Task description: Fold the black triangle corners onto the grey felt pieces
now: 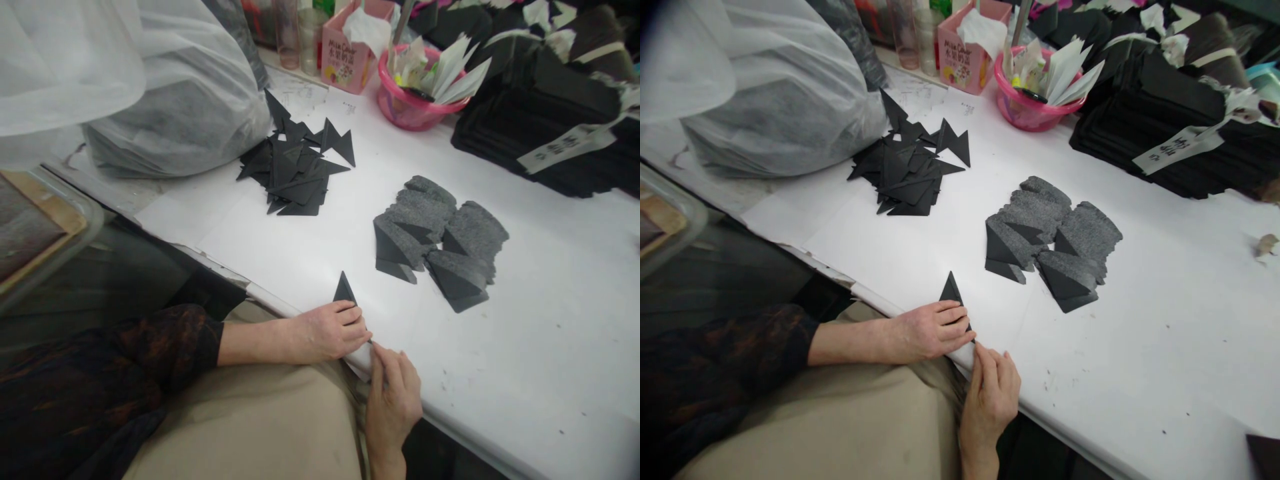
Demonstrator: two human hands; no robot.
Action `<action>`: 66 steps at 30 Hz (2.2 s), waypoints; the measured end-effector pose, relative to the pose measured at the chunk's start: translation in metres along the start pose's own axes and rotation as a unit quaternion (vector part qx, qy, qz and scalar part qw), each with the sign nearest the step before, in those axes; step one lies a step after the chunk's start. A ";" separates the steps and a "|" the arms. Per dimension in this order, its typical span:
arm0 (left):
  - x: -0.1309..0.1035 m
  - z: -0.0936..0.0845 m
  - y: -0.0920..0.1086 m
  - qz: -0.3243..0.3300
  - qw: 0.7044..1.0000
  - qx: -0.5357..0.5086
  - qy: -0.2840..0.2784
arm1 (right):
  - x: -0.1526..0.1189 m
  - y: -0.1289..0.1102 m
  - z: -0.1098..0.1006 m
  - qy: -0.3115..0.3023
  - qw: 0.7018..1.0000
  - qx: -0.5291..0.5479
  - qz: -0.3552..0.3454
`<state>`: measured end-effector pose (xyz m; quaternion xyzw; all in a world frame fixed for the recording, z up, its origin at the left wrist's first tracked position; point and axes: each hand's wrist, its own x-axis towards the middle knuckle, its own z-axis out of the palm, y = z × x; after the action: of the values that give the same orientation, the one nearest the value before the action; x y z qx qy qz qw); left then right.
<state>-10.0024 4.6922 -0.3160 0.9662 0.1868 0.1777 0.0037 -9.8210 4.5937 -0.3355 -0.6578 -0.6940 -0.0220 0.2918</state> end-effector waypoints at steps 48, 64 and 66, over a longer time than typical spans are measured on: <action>-0.024 0.009 -0.027 -0.186 0.976 -0.095 0.062 | 0.044 -0.032 0.020 -0.032 0.995 -0.086 0.034; -0.024 -0.019 -0.062 -0.418 0.519 -0.734 0.134 | 0.066 -0.035 0.030 -0.164 0.925 0.281 0.197; -0.024 -0.033 -0.089 -0.446 0.501 -0.713 0.206 | 0.074 -0.029 0.029 -0.164 0.932 0.268 0.180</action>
<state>-10.0667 4.7644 -0.2997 0.3617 0.3984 0.4196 0.7311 -9.8559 4.6688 -0.3170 -0.6637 -0.5821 0.3261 0.3382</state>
